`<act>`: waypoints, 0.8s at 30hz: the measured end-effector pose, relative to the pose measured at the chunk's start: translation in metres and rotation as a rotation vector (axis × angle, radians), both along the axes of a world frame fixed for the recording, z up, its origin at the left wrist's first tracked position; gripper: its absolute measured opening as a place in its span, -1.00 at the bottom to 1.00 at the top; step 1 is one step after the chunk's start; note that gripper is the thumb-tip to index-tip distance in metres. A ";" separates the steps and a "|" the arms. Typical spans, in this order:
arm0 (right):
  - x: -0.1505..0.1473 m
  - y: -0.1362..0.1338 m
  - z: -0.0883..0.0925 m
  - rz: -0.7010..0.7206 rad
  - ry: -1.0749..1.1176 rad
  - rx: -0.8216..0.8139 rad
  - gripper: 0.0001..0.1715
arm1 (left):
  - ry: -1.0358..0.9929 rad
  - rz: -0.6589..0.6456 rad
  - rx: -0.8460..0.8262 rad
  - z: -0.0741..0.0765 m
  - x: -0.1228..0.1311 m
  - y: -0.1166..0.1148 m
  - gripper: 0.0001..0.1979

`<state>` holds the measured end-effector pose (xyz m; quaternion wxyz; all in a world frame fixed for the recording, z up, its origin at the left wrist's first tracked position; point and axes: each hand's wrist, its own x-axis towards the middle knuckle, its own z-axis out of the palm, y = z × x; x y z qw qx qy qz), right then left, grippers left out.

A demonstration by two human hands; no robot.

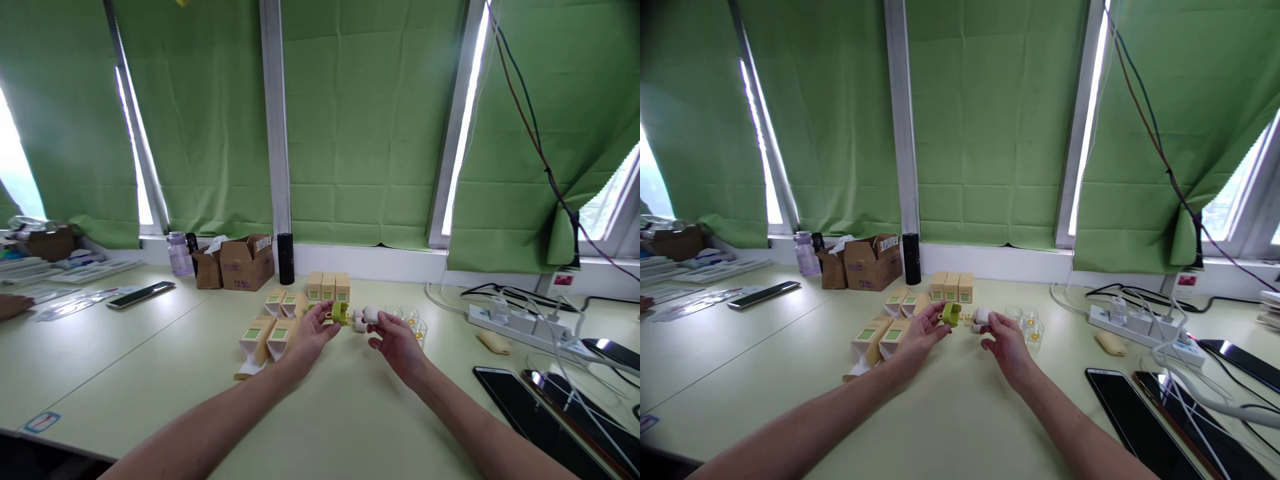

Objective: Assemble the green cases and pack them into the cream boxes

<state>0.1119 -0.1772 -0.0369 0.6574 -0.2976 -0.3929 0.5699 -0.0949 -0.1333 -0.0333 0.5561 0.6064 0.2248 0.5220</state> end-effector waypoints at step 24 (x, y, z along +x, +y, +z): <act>-0.008 -0.011 0.004 0.059 -0.081 0.120 -0.46 | -0.008 -0.029 0.044 0.000 0.000 -0.004 -0.42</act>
